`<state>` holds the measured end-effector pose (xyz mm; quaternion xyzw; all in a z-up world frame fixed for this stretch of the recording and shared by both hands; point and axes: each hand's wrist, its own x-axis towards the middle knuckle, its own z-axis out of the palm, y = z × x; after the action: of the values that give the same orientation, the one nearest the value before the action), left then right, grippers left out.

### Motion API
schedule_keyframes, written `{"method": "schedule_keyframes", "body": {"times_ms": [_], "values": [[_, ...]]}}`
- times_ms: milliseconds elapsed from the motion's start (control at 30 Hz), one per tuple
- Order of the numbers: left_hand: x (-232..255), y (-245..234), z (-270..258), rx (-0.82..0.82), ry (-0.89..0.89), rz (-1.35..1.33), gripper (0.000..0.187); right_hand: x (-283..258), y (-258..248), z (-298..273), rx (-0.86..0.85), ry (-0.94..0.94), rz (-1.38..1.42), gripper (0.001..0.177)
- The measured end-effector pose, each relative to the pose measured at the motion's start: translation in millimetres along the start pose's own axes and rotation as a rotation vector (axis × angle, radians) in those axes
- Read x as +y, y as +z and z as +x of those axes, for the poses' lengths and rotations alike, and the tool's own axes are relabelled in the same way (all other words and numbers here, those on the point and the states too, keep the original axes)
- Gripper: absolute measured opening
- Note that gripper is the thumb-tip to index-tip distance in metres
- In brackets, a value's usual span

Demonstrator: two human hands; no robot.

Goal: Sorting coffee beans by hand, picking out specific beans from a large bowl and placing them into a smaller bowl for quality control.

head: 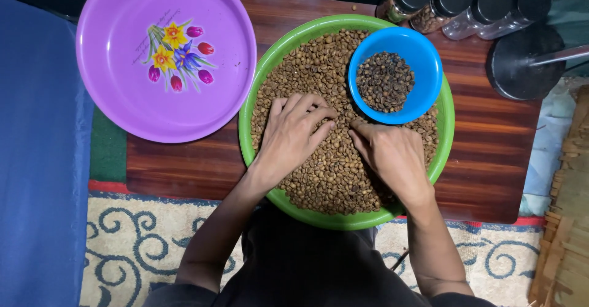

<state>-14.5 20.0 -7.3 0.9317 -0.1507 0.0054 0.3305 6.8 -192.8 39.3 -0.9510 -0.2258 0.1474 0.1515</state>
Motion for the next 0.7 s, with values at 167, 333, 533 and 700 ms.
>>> {"method": "schedule_keyframes", "body": {"times_ms": [167, 333, 533, 700], "values": [[-1, 2, 5, 0.018, 0.017, 0.014, 0.017, 6, 9, 2, 0.027, 0.002, -0.049, 0.022], [4, 1, 12, 0.024, 0.057, 0.051, 0.019, 11, 18, 0, 0.041, 0.020, -0.010, 0.023], [22, -7, 22, -0.073, 0.100, 0.122, 0.018, 11, 15, -9, 0.083, 0.026, 0.062, 0.028], [16, 10, 26, -0.048, 0.161, 0.171, 0.019, 17, 13, -16, 0.145, 0.037, 0.137, 0.029]]}}
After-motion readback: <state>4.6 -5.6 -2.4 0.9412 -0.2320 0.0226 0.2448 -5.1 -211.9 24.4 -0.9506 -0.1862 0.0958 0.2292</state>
